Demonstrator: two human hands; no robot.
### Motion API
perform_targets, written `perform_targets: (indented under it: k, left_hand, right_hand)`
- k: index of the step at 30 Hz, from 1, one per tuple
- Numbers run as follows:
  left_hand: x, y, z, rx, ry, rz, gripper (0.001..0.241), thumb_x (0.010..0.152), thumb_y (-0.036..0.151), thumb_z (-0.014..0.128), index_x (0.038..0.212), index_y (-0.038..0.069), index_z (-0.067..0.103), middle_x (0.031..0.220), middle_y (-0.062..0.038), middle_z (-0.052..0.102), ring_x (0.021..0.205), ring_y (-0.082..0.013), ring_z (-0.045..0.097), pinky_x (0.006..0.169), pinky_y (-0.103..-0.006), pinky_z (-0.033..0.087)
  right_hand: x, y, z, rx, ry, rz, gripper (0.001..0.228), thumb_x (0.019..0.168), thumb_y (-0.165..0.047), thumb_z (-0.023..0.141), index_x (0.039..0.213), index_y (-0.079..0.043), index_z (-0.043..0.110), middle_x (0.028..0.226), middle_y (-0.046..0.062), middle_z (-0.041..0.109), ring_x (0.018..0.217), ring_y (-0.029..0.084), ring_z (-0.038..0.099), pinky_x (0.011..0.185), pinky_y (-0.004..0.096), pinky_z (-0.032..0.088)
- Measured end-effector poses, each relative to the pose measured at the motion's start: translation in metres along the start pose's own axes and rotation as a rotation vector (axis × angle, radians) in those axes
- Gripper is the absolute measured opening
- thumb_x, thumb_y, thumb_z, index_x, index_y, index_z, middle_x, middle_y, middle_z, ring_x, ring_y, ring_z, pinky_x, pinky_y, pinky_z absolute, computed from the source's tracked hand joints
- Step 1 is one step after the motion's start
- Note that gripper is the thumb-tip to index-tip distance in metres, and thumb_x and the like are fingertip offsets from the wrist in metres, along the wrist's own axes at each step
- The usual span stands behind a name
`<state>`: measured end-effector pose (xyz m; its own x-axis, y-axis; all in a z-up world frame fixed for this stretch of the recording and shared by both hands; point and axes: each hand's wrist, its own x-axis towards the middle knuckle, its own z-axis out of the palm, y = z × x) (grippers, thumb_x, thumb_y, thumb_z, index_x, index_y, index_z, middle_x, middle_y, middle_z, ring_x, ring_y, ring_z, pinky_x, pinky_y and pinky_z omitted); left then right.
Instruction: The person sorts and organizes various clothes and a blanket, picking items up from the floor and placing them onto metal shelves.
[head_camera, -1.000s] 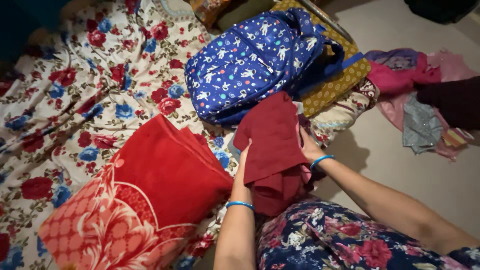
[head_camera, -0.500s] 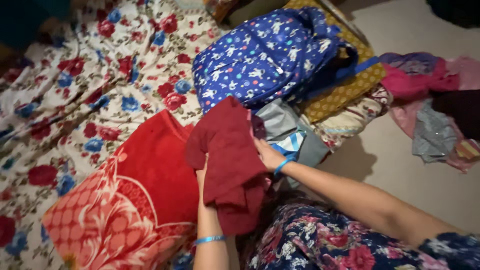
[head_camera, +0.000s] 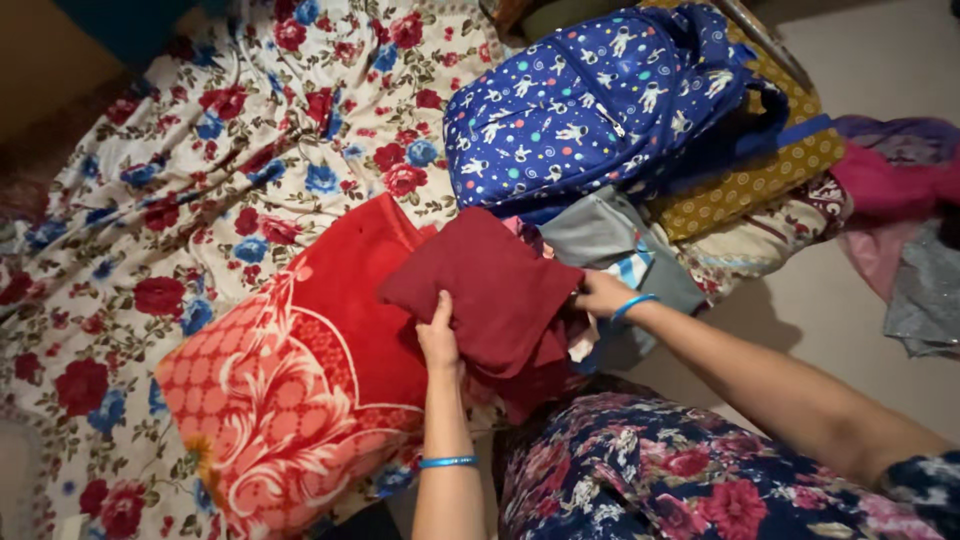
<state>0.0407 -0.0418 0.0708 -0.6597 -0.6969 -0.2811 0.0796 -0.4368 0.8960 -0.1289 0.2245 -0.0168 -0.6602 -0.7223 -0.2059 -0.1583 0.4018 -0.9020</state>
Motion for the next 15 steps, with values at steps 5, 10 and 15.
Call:
perform_targets:
  k: [5,10,15]
  left_hand:
    - [-0.004,0.027,0.014,-0.239,-0.007,-0.04,0.047,0.09,0.021,0.069,0.13,-0.002,0.063,0.124,-0.01,0.07,0.109,-0.0241,0.068,0.098,-0.0412,0.053]
    - [0.004,0.045,0.04,-0.314,-0.214,-0.143,0.039,0.091,0.017,0.069,0.12,-0.009,0.069,0.121,-0.015,0.072,0.111,-0.0258,0.069,0.103,-0.0404,0.054]
    - [-0.028,0.092,0.091,-0.152,-0.486,-0.07,0.044,0.077,0.009,0.074,0.121,0.009,0.067,0.11,-0.008,0.073,0.101,-0.0216,0.068,0.095,-0.0379,0.054]
  right_hand:
    - [-0.034,-0.085,-0.031,-0.08,0.412,0.099,0.062,0.085,-0.026,0.074,0.144,-0.012,0.059,0.136,0.012,0.068,0.118,0.023,0.067,0.097,0.037,0.054]
    - [-0.024,-0.165,-0.044,0.393,0.2,-0.256,0.101,0.084,-0.033,0.086,0.159,-0.011,0.023,0.156,0.011,0.041,0.142,0.026,0.041,0.112,0.042,0.036]
    - [-0.027,-0.186,-0.056,0.815,0.026,-0.067,0.087,0.077,-0.022,0.082,0.153,-0.007,0.043,0.148,0.013,0.055,0.132,0.03,0.055,0.113,0.049,0.042]
